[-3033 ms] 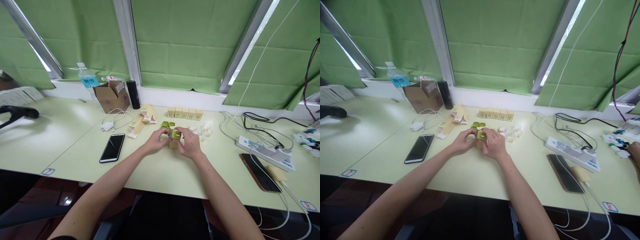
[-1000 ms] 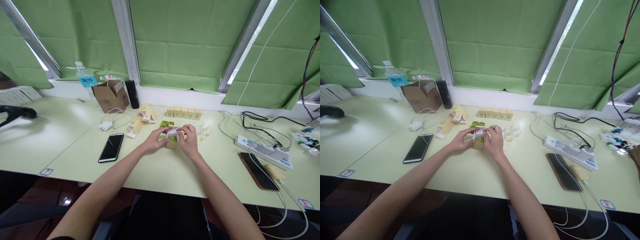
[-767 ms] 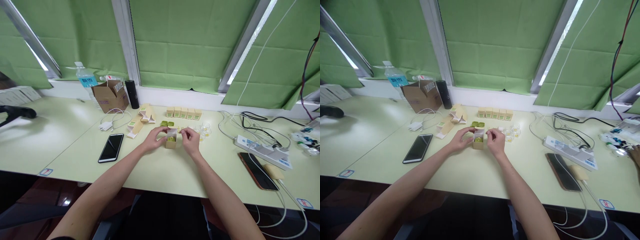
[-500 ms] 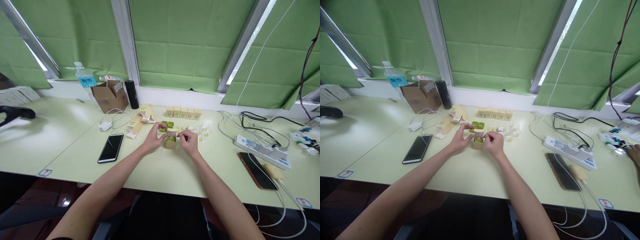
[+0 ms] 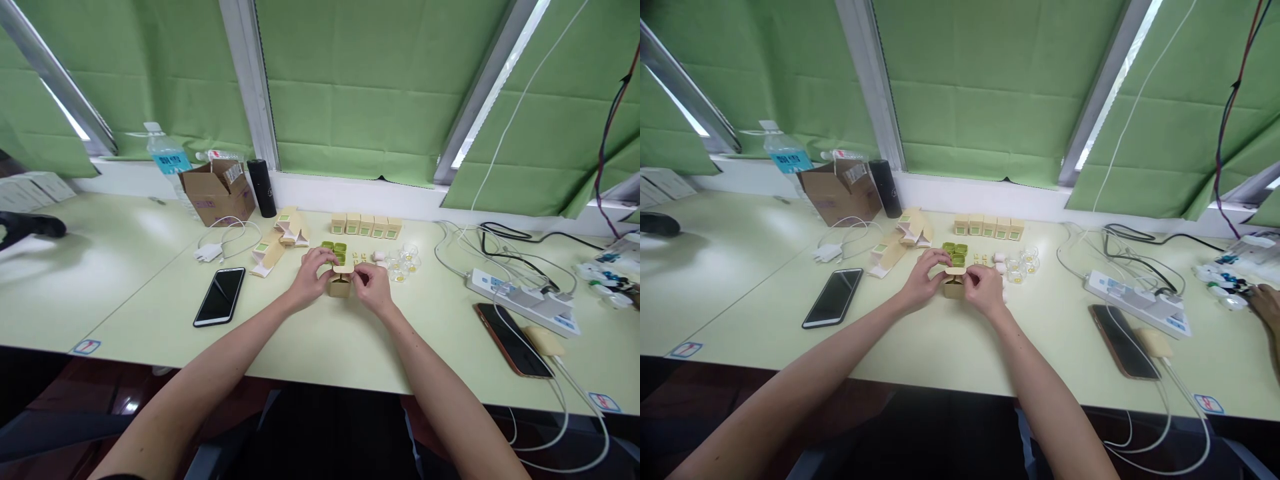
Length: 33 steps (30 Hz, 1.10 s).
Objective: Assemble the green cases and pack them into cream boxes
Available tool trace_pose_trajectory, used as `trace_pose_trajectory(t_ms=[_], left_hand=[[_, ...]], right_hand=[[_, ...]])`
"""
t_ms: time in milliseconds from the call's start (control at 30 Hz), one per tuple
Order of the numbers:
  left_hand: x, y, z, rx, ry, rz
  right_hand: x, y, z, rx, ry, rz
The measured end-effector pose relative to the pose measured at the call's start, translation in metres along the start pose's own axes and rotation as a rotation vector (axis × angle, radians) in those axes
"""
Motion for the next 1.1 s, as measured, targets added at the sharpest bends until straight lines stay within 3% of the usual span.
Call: trace_pose_trajectory(t_ms=[400, 533, 667, 833, 1100], left_hand=[[0.002, 0.003, 0.000, 0.073, -0.036, -0.033], [0.009, 0.009, 0.003, 0.077, -0.115, -0.067], [0.014, 0.017, 0.005, 0.041, -0.254, -0.110], [0.009, 0.014, 0.004, -0.058, -0.261, -0.230], [0.006, 0.010, 0.007, -0.068, -0.346, -0.253]], right_hand=[[-0.008, 0.005, 0.008, 0.143, 0.038, -0.115], [-0.010, 0.005, 0.006, 0.118, 0.074, -0.023], [-0.015, 0.005, 0.007, 0.121, 0.199, 0.094], [-0.014, 0.001, 0.008, 0.078, 0.270, 0.202], [-0.016, 0.002, 0.010, 0.038, 0.314, 0.213]])
Point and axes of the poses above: each hand's wrist, its own z-axis away from the middle knuckle, its own y-axis out of the back of the hand, x = y × z, the point moved 5 cm from there along -z, towards the middle knuckle, and after that the axes turned 7 degrees about -x, right-handed, at the moved point
